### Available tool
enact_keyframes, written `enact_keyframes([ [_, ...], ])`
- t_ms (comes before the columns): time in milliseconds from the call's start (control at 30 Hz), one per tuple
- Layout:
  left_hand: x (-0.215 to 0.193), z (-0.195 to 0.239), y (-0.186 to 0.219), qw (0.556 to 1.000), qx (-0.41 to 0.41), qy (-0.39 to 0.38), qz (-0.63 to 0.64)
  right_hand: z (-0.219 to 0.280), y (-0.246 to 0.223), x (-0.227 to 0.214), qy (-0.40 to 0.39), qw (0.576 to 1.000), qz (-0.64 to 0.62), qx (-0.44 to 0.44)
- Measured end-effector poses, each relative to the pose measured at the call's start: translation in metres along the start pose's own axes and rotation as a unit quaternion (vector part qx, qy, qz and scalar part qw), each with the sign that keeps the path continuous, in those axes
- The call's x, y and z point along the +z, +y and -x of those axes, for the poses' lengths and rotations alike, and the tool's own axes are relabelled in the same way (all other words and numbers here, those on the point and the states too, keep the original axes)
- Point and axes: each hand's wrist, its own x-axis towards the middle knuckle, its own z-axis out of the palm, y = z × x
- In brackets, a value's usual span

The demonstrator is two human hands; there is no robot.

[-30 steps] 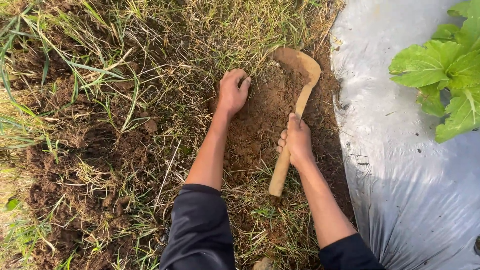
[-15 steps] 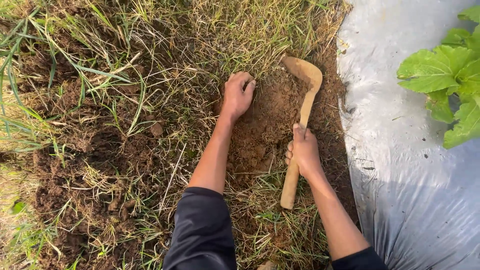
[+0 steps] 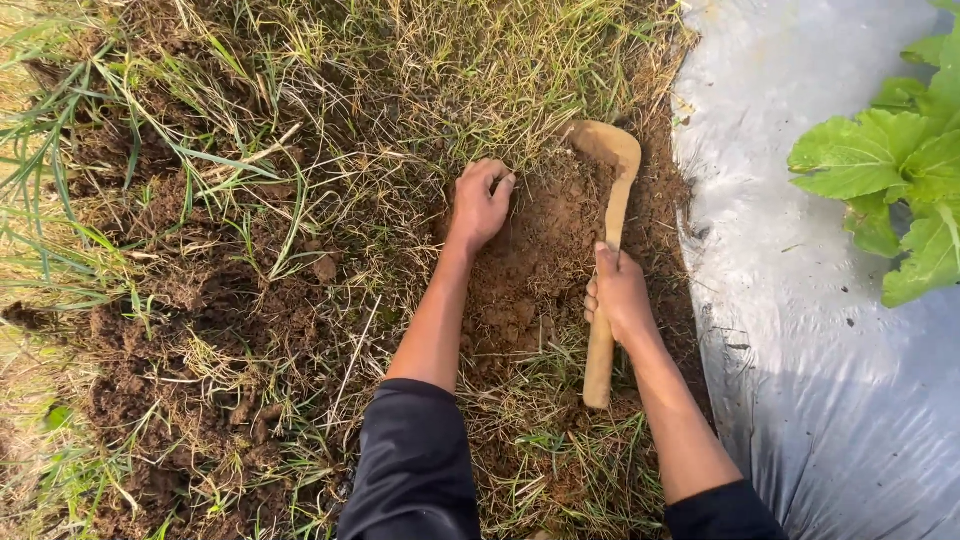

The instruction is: Using a hand sickle to loosen the earth and pulling out weeds by hand in an agricultural field.

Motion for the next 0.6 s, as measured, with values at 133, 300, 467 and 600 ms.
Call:
enact_keyframes([
  [133, 0.002, 0.004, -0.003, 1.0, -0.006, 0.003, 0.006, 0.007, 0.005, 0.007, -0.009, 1.0, 0.001, -0.01],
  [300, 0.003, 0.003, -0.008, 1.0, -0.008, 0.001, 0.007, 0.029, 0.01, -0.008, -0.017, 1.0, 0.019, 0.013],
  [467, 0.003, 0.002, -0.01, 1.0, 0.002, 0.0, 0.015, 0.007, -0.005, 0.019, -0.023, 0.998, -0.063, -0.002],
  [600, 0.0, 0.002, -0.002, 1.0, 0.0, -0.002, 0.016, 0.033, -0.011, 0.013, -0.026, 0.997, -0.061, 0.04],
])
